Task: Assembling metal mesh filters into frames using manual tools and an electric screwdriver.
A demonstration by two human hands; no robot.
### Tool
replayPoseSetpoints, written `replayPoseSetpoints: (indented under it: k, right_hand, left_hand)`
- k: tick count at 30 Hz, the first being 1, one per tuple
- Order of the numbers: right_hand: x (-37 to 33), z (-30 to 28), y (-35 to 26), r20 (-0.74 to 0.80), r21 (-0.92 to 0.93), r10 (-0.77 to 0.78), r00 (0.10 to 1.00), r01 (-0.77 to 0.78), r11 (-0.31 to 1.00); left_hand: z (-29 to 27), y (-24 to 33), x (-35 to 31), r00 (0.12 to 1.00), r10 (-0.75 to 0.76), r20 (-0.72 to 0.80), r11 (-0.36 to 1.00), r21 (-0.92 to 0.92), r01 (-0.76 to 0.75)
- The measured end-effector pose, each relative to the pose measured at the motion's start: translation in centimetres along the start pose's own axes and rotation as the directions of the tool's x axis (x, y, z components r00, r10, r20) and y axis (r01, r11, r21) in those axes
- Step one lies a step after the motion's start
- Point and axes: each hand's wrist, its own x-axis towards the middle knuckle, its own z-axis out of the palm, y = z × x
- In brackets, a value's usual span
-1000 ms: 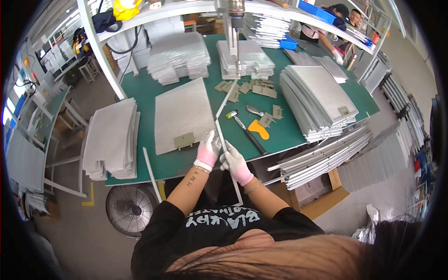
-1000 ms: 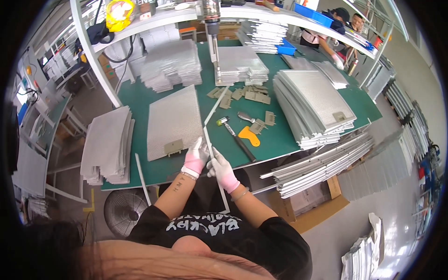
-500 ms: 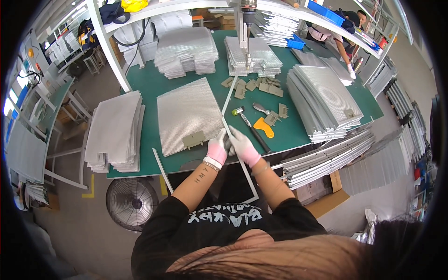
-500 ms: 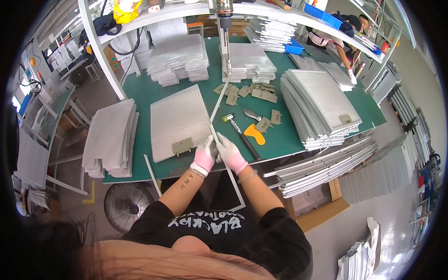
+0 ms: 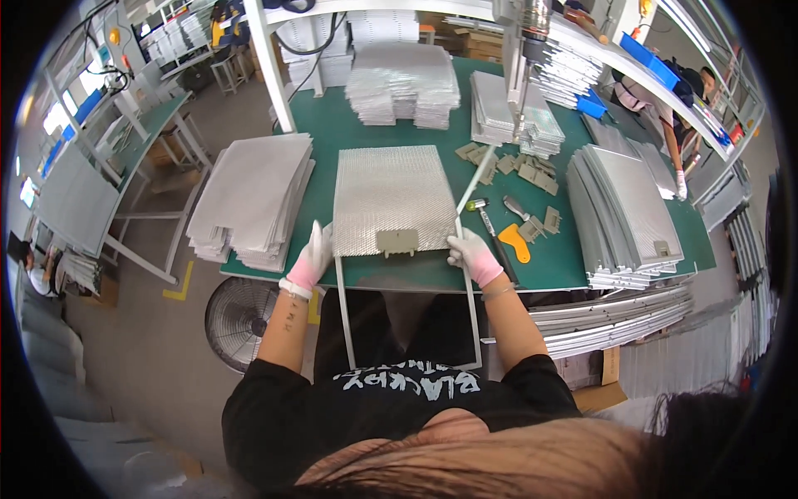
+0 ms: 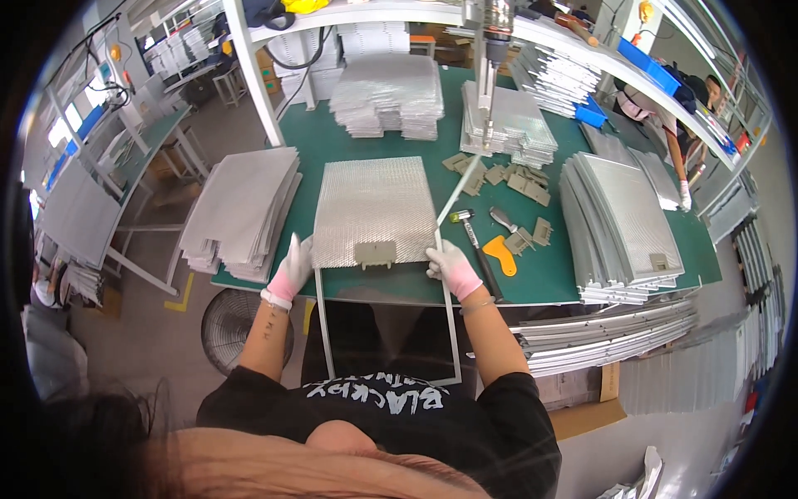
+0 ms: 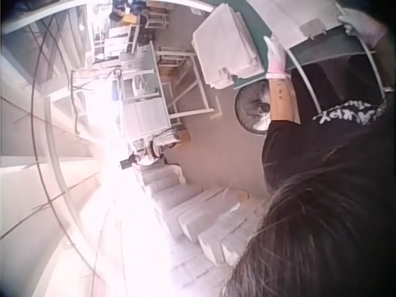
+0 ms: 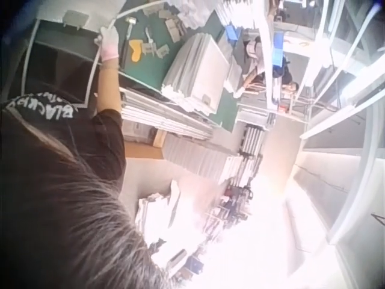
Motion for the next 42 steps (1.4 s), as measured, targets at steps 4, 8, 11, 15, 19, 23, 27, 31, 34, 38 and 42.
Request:
replayPoseSetpoints:
  k: [4,8,11,15,19,23,27,31,34,38,42]
  right_hand:
    - [-1.6,0.0,-0.9,0.012,-0.04,-0.092,0.996,0.093,0.995]
    - [-4.4,-0.6,-1.3,0.01,-0.07,-0.168,0.986,0.168,0.983]
    - [-6.2,-0.3,-2.1,0.042,-0.033,-0.221,0.974,0.222,0.974]
    - [-8.1,0.8,-2.9,0.051,-0.089,-0.334,0.941,0.338,0.937]
    - [-10.5,4.0,-4.0,0.103,-0.206,-0.388,0.916,0.402,0.892]
    - [-12.1,7.4,-6.3,0.304,-0.193,-0.523,0.796,0.589,0.784]
    - [-9.5,8.9,-11.4,0.157,-0.298,-0.761,0.63,0.765,0.571]
    - [-5.5,8.8,-15.2,0.003,-0.4,-0.899,0.438,0.824,0.4]
    - [-3.8,8.5,-14.4,-0.058,-0.516,-0.906,0.418,0.764,0.386]
    - [-3.7,8.9,-12.6,-0.137,-0.679,-0.929,0.344,0.65,0.341]
    - [-3.9,7.8,-13.1,-0.034,-0.549,-0.866,0.498,0.715,0.433]
  left_hand:
    - [1.2,2.0,-0.4,0.98,0.029,0.199,0.961,-0.274,0.027]
    - [3.4,4.6,-2.7,0.999,0.015,-0.051,0.998,0.061,-0.012]
    - [4.4,5.4,-3.4,0.987,0.027,-0.159,0.983,0.183,0.003]
    - [6.0,6.6,-5.1,0.868,0.487,-0.094,0.772,0.511,-0.378]
    - [3.8,8.8,-10.2,0.983,0.177,-0.049,0.943,-0.278,-0.184]
    - [3.2,10.8,-13.1,0.962,0.245,-0.121,0.767,-0.583,-0.268]
    - [2.4,17.2,-9.4,0.82,0.526,-0.226,0.848,0.062,-0.527]
    - [4.0,21.1,-1.5,0.747,0.623,-0.231,0.779,0.107,-0.617]
    - [3.8,19.1,0.5,0.744,0.625,-0.236,0.777,0.272,-0.567]
    - [5.3,17.2,1.1,0.692,0.655,-0.304,0.755,0.206,-0.623]
    - [4.7,16.2,0.8,0.773,0.584,-0.25,0.807,0.076,-0.585]
